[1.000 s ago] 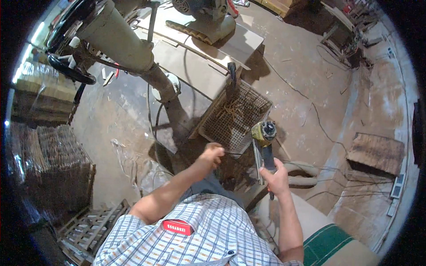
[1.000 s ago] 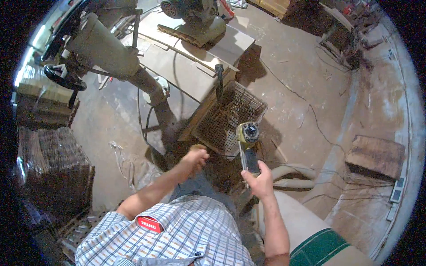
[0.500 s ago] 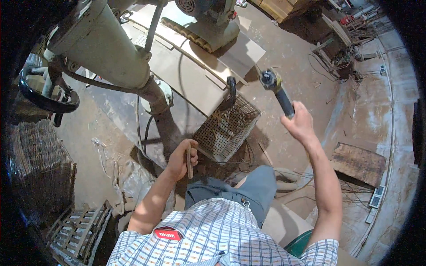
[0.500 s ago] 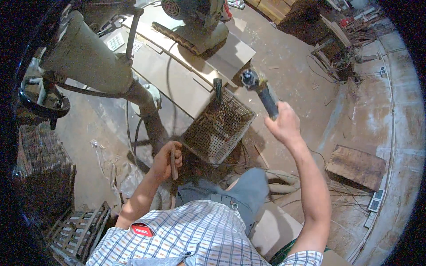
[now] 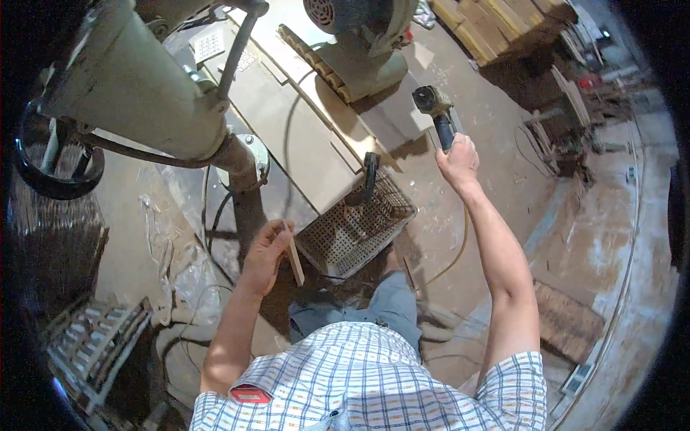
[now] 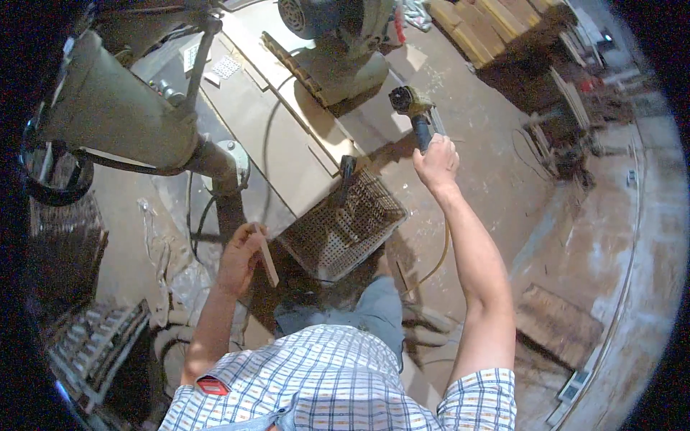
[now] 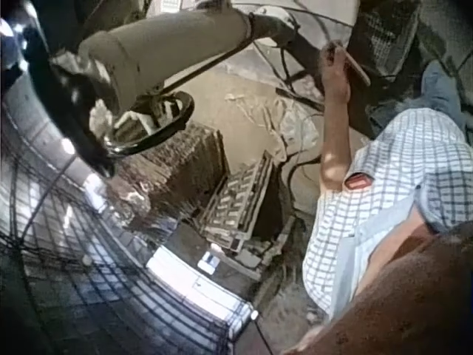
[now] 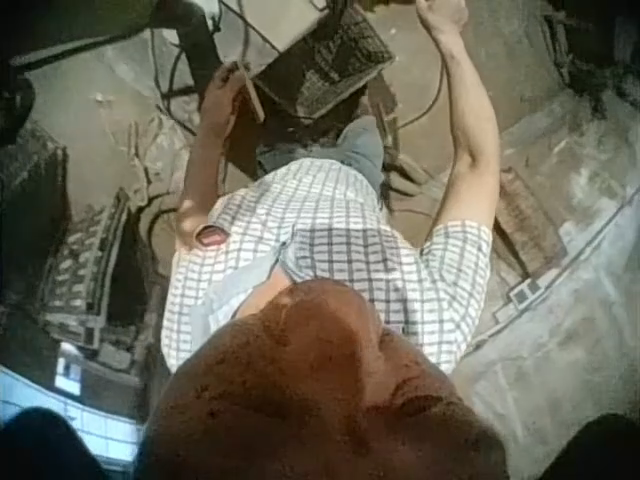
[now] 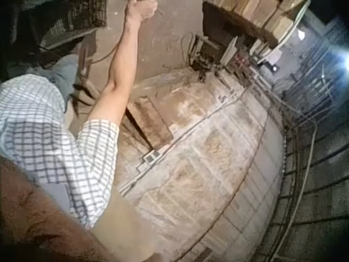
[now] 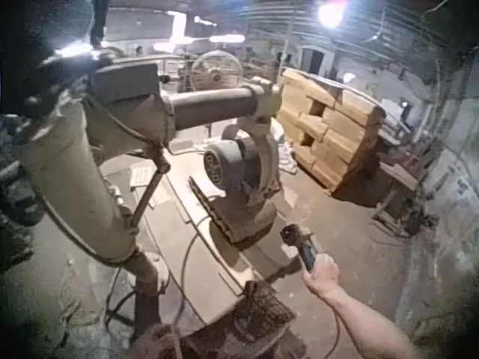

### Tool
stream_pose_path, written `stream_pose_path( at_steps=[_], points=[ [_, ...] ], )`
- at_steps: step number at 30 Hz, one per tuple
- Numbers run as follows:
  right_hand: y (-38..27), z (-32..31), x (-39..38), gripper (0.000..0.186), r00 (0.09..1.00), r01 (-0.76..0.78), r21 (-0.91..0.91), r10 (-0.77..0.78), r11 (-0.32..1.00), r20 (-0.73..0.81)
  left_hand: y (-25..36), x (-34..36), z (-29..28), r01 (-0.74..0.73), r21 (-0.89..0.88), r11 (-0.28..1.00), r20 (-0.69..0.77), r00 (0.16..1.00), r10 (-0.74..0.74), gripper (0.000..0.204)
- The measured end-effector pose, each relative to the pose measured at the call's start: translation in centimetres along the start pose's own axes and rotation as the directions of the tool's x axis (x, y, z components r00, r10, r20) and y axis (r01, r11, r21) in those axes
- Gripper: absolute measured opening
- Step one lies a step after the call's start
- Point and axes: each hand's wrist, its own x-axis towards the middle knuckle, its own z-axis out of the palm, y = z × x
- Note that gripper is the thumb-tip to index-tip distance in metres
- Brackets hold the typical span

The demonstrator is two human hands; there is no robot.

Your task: Assembling wooden parts using a nail gun and sorting wooden blocks in a workshop.

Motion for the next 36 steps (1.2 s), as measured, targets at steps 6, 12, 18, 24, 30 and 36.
stream_pose_path(
  at_steps=[6, 12, 18, 24, 30, 36],
  points=[
    [2.1, 6.0, 5.6, 0.046, 0.989, 0.148, 0.018, -0.148, 0.989, -0.010, 2.2, 6.2, 8.2, -0.123, 0.138, 0.983, -0.192, 0.970, 0.148, 0.038],
    [2.2, 7.4, 6.5, 0.044, 0.966, 0.257, 0.104, -0.250, 0.961, -0.069, 5.2, 14.5, 14.1, -0.158, 0.338, 0.928, -0.270, 0.928, 0.256, 0.035],
    [2.5, 8.5, 6.8, 0.034, 0.917, 0.362, 0.155, -0.321, 0.919, -0.235, 6.5, 19.9, 16.9, -0.180, 0.323, 0.929, -0.216, 0.942, 0.258, 0.031],
    [2.4, 8.3, 6.0, 0.047, 0.928, 0.358, 0.228, -0.319, 0.905, -0.191, 6.2, 22.6, 18.6, -0.145, 0.426, 0.893, -0.198, 0.948, 0.248, 0.035],
    [2.1, 7.7, 5.2, 0.052, 0.865, 0.450, 0.241, -0.352, 0.860, -0.358, 5.9, 24.0, 20.0, -0.144, 0.480, 0.865, -0.175, 0.951, 0.255, 0.035],
    [-1.9, 5.9, 1.4, 0.039, 0.940, 0.277, 0.774, -0.328, 0.570, -0.095, 4.7, 25.2, 19.2, -0.102, 0.497, 0.862, -0.209, 0.950, 0.232, 0.033]
  ],
)
